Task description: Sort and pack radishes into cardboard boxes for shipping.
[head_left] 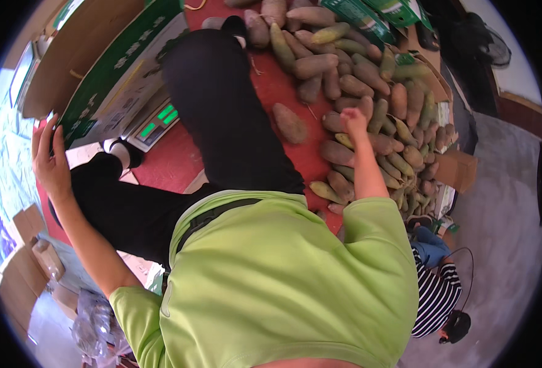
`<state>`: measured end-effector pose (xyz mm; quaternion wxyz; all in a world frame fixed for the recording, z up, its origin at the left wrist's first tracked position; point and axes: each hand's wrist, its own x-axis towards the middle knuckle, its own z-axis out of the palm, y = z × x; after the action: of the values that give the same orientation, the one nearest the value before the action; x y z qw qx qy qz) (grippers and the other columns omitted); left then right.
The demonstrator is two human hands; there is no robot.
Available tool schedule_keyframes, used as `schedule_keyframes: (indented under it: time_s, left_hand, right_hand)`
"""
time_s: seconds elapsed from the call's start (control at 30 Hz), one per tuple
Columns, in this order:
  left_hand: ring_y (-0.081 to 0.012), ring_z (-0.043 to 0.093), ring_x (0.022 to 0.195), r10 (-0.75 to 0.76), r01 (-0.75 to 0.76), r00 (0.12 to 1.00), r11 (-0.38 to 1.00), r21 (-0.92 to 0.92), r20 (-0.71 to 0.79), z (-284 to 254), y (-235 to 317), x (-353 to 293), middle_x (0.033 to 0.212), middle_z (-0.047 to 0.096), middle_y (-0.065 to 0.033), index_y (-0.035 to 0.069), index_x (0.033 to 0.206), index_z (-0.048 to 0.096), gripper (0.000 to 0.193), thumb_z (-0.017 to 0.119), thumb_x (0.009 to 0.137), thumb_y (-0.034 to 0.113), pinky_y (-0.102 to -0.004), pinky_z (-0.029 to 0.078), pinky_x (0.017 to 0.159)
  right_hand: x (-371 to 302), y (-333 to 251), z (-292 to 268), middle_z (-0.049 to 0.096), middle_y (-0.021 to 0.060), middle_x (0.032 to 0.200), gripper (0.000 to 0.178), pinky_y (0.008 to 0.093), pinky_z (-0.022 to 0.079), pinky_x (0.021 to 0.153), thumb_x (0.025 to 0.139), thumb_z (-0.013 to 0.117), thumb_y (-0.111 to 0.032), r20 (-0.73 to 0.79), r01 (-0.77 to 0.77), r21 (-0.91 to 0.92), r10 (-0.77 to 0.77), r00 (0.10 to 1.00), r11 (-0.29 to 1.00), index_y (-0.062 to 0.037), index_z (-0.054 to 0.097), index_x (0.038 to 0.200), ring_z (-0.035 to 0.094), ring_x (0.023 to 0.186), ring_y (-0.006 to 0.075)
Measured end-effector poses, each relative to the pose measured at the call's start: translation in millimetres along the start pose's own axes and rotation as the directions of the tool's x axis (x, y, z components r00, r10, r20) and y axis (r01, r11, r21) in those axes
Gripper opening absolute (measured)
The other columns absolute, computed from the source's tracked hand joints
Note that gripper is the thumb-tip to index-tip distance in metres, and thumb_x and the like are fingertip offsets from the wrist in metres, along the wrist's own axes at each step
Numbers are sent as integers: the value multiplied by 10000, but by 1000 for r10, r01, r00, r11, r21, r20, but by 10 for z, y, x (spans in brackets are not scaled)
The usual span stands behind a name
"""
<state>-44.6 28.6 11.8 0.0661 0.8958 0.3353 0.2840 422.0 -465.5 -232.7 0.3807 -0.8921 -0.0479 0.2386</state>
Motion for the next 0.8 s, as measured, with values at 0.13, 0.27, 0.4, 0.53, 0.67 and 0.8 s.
schedule_keyframes:
  time_s: [0.13,0.27,0.4,0.53,0.67,0.8]
  left_hand:
    - [-202,611,896,-16,14,999,999,38,45,3,-90,-23,987,641,-95,50,1084,663,201,589,898,72,-294,469,796]
    - [-204,609,885,-30,24,998,992,121,47,-27,-65,-49,974,639,-97,50,1093,662,211,594,895,75,-295,468,790]
    - [-211,601,875,-25,23,999,999,45,39,-45,-109,-71,956,637,-103,53,1094,663,220,606,882,67,-305,462,795]
    - [-212,602,879,-31,31,999,996,83,8,14,6,-24,946,639,-102,57,1080,671,231,639,851,65,-298,461,792]
    - [-222,607,826,-63,59,997,993,101,40,-17,103,6,906,626,-97,58,1041,675,204,655,846,114,-308,469,756]
    - [-248,604,819,-31,27,999,983,180,20,3,58,-14,882,619,-79,74,1027,676,213,662,834,165,-338,473,740]
  right_hand:
    - [-255,707,-178,664,136,939,291,373,518,758,748,696,-97,-91,-39,-379,5,996,924,-63,632,1030,656,876,266]
    - [-467,653,-310,621,133,1083,342,411,510,806,754,683,-131,-132,-73,-586,-6,991,807,-108,615,1088,600,1014,306]
    - [-350,401,-427,535,85,1176,278,466,503,835,882,526,-236,-143,-128,-902,-6,990,413,-180,546,1153,525,1101,310]
    - [-229,387,-572,521,45,1203,294,478,487,841,889,506,-221,-25,-8,-956,-56,998,293,-180,514,1180,498,1152,288]
    - [-148,496,-603,461,4,1321,438,509,396,951,896,500,-209,82,70,-976,50,995,207,-234,415,1325,416,1255,238]
    - [-248,199,-522,489,9,1261,408,504,410,922,897,506,-211,124,117,-991,97,988,71,-226,437,1299,432,1230,227]
